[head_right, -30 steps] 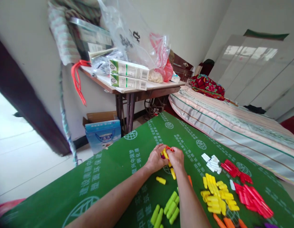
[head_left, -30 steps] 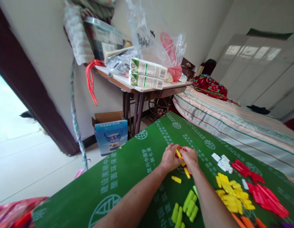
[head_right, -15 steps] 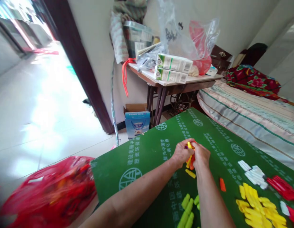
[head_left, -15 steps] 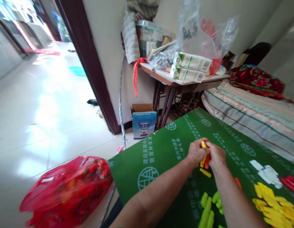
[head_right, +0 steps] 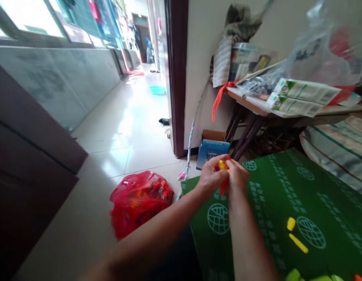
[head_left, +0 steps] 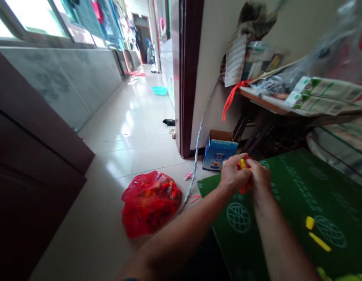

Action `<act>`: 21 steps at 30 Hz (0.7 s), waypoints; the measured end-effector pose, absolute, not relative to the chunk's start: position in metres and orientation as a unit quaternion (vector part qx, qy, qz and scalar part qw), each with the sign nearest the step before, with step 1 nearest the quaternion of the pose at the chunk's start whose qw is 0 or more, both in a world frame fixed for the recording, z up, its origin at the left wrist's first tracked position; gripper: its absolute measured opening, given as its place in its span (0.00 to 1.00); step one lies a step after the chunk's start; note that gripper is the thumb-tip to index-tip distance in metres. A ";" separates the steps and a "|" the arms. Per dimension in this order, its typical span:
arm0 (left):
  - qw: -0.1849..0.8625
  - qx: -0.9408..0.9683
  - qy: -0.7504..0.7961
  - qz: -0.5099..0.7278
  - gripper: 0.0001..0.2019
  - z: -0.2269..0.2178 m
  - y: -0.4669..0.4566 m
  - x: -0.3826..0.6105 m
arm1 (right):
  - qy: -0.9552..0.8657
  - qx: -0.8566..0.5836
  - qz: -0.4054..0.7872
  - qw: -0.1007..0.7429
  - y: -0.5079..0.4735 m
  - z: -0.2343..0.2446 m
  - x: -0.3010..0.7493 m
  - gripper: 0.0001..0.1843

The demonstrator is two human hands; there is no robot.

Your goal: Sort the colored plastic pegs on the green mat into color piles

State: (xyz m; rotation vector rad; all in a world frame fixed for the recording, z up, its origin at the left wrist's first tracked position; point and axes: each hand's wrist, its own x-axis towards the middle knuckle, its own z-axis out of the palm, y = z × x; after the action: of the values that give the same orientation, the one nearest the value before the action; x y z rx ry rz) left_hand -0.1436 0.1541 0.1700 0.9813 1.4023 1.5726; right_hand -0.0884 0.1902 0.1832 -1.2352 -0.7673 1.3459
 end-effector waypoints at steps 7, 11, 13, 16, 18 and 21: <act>0.253 0.191 0.674 0.667 0.29 0.134 0.025 -0.300 | -0.396 -0.437 0.730 0.346 0.090 0.125 -0.273 0.08; 0.232 0.086 0.729 0.638 0.26 0.084 -0.050 -0.348 | -0.411 -0.453 0.756 0.234 0.018 0.060 -0.330 0.03; 0.236 0.010 0.752 0.615 0.27 0.057 -0.081 -0.361 | -0.412 -0.465 0.759 0.194 -0.012 0.032 -0.346 0.05; 0.257 -0.049 0.739 0.621 0.29 0.021 -0.113 -0.372 | -0.406 -0.473 0.767 0.154 -0.042 0.000 -0.360 0.07; 0.275 -0.068 0.718 0.636 0.29 0.003 -0.123 -0.377 | -0.402 -0.472 0.771 0.143 -0.051 -0.015 -0.366 0.07; 0.281 -0.090 0.698 0.652 0.28 -0.012 -0.119 -0.387 | -0.407 -0.474 0.768 0.140 -0.049 -0.029 -0.378 0.06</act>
State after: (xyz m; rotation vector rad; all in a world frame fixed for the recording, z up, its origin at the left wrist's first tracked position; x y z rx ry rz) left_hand -0.3870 -0.1190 -0.0115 -0.2401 1.8715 1.7485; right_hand -0.3783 -0.0495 -0.0289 -1.3682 -1.1765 2.2198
